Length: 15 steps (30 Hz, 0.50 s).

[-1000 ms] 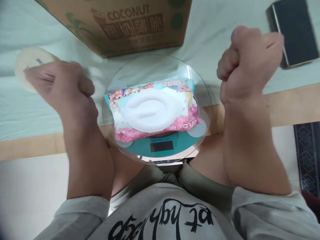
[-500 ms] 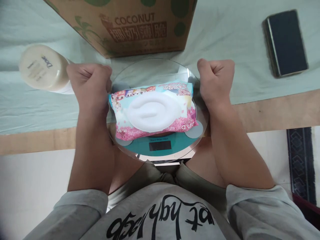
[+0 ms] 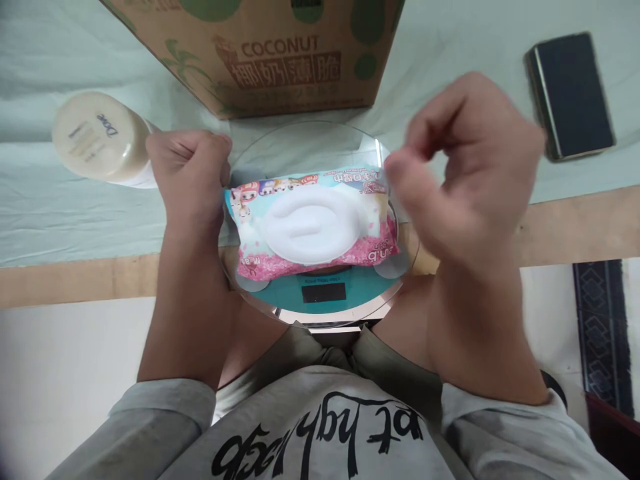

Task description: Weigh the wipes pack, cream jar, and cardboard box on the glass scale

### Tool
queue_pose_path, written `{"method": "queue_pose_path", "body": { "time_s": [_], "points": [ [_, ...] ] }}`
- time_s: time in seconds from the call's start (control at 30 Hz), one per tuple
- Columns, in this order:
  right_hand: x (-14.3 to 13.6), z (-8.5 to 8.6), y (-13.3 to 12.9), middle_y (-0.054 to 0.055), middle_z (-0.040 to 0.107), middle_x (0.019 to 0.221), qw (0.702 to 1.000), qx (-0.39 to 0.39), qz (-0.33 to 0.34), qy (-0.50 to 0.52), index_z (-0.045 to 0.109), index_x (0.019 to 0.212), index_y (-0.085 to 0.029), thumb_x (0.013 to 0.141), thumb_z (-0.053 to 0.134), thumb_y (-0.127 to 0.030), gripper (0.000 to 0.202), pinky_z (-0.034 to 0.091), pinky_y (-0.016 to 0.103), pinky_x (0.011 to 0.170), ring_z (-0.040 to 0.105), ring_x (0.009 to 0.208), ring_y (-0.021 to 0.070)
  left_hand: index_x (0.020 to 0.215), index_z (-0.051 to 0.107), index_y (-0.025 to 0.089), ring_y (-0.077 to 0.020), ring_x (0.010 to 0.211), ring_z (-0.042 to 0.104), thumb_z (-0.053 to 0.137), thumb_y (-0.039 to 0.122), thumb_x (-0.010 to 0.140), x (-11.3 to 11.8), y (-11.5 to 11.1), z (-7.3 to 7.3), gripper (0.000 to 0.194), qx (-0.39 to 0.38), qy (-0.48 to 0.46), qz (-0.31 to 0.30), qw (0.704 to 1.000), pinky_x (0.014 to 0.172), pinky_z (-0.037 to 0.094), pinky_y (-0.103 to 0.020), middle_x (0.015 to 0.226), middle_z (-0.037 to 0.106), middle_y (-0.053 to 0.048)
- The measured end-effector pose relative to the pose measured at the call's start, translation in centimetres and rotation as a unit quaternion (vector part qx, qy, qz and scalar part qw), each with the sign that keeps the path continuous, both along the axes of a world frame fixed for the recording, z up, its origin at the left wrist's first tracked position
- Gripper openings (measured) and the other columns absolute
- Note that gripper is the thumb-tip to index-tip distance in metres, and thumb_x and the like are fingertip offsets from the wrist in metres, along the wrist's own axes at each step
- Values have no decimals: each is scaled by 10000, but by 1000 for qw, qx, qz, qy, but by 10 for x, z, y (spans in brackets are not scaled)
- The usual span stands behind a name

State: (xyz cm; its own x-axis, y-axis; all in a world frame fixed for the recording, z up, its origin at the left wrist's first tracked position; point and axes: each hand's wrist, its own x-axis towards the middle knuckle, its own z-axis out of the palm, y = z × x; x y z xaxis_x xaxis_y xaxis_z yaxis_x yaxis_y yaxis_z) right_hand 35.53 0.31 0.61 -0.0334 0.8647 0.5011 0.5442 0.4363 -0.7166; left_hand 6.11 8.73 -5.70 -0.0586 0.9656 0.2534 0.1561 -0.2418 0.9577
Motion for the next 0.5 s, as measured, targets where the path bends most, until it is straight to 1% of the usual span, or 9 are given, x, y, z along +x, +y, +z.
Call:
{"method": "queue_pose_path", "body": {
  "time_s": [0.03,0.07,0.1,0.13,0.17,0.23,0.3,0.4,0.5],
  "points": [
    [-5,8,-8,76,682,1082,996,1,67,-57,674,1077,-166,1077,723,-629,465,515,320,915,659,1028,156,450,256,198,-58,500,106,717,-123,949,0,0,0,751,-3,-1,-2,1000,547,83,-329,482,157,71],
    [-9,13,-14,93,705,1273,983,2,131,-126,680,1254,-179,1107,694,-633,478,573,374,1056,700,1225,197,451,257,198,-58,503,105,719,-124,947,0,-1,1,750,-5,0,-3,1000,549,90,-329,488,157,70],
    [-13,15,-19,109,683,1428,964,4,182,-193,644,1404,-191,1134,661,-630,516,585,431,1174,689,1387,230,451,254,197,-59,505,100,717,-125,945,0,-2,1,750,-3,0,-3,1000,551,93,-329,497,153,69],
    [-16,15,-23,120,653,1515,947,12,207,-245,599,1502,-201,1149,638,-623,552,584,472,1224,667,1469,251,458,247,199,-62,508,90,711,-120,950,1,-2,1,748,1,-1,-3,1000,555,95,-331,506,146,68],
    [-18,14,-25,124,637,1556,937,16,211,-278,570,1561,-213,1157,629,-600,563,589,493,1226,659,1495,262,469,241,203,-67,510,79,705,-103,963,1,-3,2,743,7,-2,-3,1000,559,97,-335,512,141,67],
    [-20,10,-25,113,647,1555,935,19,192,-296,564,1600,-244,1148,658,-527,542,605,484,1177,678,1454,260,485,262,211,-81,510,79,703,-61,982,0,-4,1,718,15,-4,-8,1000,567,109,-347,512,160,64],
    [-22,8,-24,99,674,1517,940,20,178,-290,578,1588,-252,1135,692,-482,520,613,457,1152,697,1415,243,474,309,220,-93,498,104,708,-34,986,-1,-3,0,697,18,-7,-12,1000,569,124,-360,500,197,59],
    [-27,12,-22,73,713,1437,946,32,177,-271,600,1541,-240,1131,704,-457,475,622,440,1114,727,1351,223,461,349,237,-102,483,134,767,35,992,-3,0,-4,705,14,-20,-17,1000,565,130,-373,487,221,56],
    [-28,20,-26,60,718,1433,953,42,174,-246,622,1500,-239,1133,710,-439,426,639,401,1096,748,1317,189,520,247,261,-107,504,117,856,279,1031,-1,1,-8,796,20,-54,-5,998,582,110,-379,517,139,63]
  ]
}}
